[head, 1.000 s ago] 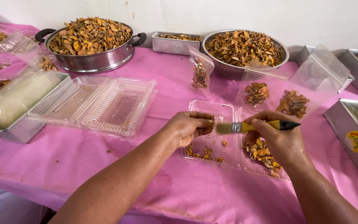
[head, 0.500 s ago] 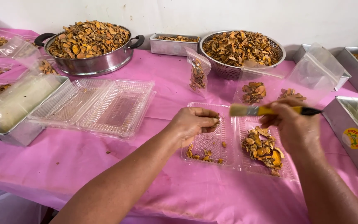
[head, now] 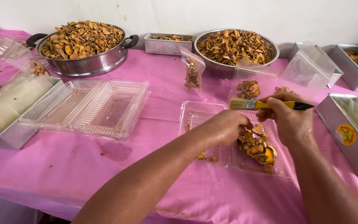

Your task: Sorting and cleaning dried tea pieces using a brush and packaging them into plastic containers and bags.

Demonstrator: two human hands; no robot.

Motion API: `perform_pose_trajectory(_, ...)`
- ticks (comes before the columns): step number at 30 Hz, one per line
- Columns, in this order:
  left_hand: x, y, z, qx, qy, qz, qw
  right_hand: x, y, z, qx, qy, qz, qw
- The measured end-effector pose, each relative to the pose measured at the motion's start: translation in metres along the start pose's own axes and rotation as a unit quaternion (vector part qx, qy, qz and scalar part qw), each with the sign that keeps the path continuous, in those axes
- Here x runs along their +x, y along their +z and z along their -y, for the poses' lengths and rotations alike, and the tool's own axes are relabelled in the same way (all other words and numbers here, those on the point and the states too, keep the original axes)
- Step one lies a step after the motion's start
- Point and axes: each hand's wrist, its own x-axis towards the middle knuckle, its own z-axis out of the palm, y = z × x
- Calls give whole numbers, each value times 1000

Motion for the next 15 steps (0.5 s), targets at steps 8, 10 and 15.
perform_pose_trajectory(8,-38,-8,67,138,56,-49,988,-26,31,-15,-126,2,61,990)
perform_pose_trajectory(10,-38,5,82,146,16,-25,989,-31,37,-9,-169,7,71,983)
perform_pose_trajectory(15,-46,19,79,236,145,-47,960,-42,48,-2,-357,-11,60,932)
